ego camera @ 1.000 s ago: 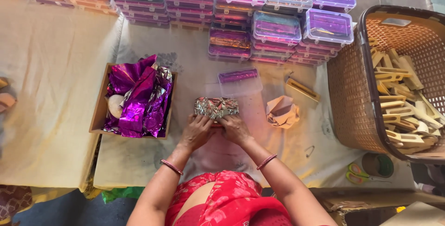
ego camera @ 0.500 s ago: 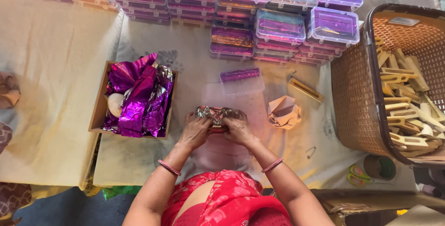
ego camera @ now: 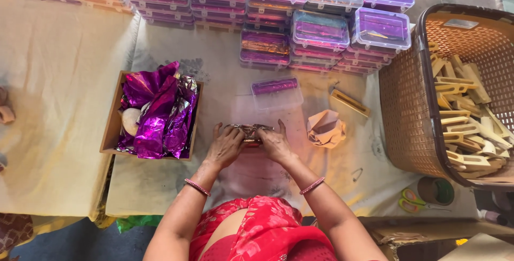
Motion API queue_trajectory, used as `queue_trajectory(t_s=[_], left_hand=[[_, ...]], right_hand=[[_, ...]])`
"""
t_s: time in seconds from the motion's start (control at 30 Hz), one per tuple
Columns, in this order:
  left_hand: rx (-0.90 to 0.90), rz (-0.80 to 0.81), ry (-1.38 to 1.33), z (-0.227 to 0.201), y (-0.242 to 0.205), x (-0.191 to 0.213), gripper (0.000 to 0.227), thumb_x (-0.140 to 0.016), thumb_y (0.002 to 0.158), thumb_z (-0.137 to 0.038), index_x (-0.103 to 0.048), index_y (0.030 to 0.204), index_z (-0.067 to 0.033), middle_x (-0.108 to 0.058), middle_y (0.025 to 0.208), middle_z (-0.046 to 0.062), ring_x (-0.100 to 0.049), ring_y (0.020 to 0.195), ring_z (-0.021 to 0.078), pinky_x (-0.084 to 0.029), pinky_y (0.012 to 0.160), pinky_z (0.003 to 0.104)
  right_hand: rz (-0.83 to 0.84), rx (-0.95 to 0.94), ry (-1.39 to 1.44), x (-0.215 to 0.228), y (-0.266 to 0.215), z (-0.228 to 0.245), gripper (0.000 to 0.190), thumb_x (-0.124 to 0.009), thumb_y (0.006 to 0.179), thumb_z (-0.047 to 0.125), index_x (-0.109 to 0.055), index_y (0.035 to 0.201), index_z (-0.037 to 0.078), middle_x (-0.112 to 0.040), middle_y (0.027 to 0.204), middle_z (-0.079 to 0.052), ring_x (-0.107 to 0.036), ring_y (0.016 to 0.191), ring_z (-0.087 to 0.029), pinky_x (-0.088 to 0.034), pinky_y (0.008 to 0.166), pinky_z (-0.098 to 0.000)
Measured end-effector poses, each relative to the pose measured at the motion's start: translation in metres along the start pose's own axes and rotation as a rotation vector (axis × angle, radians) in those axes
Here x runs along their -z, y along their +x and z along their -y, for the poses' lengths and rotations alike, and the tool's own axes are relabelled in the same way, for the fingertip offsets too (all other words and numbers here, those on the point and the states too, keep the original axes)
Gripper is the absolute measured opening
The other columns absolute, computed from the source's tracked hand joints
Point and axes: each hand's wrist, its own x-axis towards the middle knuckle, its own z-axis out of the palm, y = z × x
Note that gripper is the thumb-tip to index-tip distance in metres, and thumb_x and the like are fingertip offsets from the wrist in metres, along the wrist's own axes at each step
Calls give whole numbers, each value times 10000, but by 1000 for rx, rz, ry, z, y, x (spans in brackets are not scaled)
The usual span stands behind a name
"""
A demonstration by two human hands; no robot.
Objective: The recorder is wrapping wooden sticks in silver foil and plastic and organizing them into purple boxes.
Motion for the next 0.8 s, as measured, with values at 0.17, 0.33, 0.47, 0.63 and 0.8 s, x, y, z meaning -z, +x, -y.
queue_trajectory(t_s=[0.17, 0.33, 0.47, 0.63, 0.8], left_hand=[[91, 79, -7, 1, 10, 0, 211, -628, 949, -310, -652, 1091, -156, -646, 1130, 34, -568, 1193, 215, -211, 1152, 640], [152, 239, 15, 13, 16, -22, 231, -626, 1005, -261, -664, 1217, -176, -645, 1154, -15, -554, 1197, 176, -176, 1243, 659], [119, 42, -69, 14, 22, -11, 229, -698, 866, -357, -713, 1011, -180, -624, 1246, 46, -494, 1288, 239, -177, 1104, 677], [101, -25, -83, 14, 24, -11, 178, -726, 817, -349, -742, 891, -187, -645, 1246, 21, -486, 1307, 232, -149, 1085, 706], [109, 183, 0, 8, 19, -2, 123, -742, 910, -298, -725, 977, -198, -688, 1101, -51, -582, 1206, 135, -170, 1236, 651]], right_hand=[[55, -32, 21, -8, 11, -13, 274, -717, 843, 108, -685, 1110, 157, -748, 979, -82, -699, 1068, -254, -132, 1221, -679], [-86, 100, 29, -7, 20, -24, 299, -760, 725, 98, -736, 1020, 142, -607, 1379, -161, -521, 1317, -329, -250, 1120, -579], [134, 4, 152, 21, 29, -17, 253, -773, 803, 164, -720, 1048, 135, -560, 1408, -114, -492, 1344, -300, -375, 1118, -460], [190, -68, 342, 29, 27, -18, 322, -793, 780, 144, -696, 1085, 113, -711, 1158, -85, -681, 1109, -306, -543, 942, -397], [172, -82, 334, 15, 26, -21, 385, -815, 754, 102, -741, 1131, 115, -701, 1037, -110, -697, 989, -310, -555, 878, -403]])
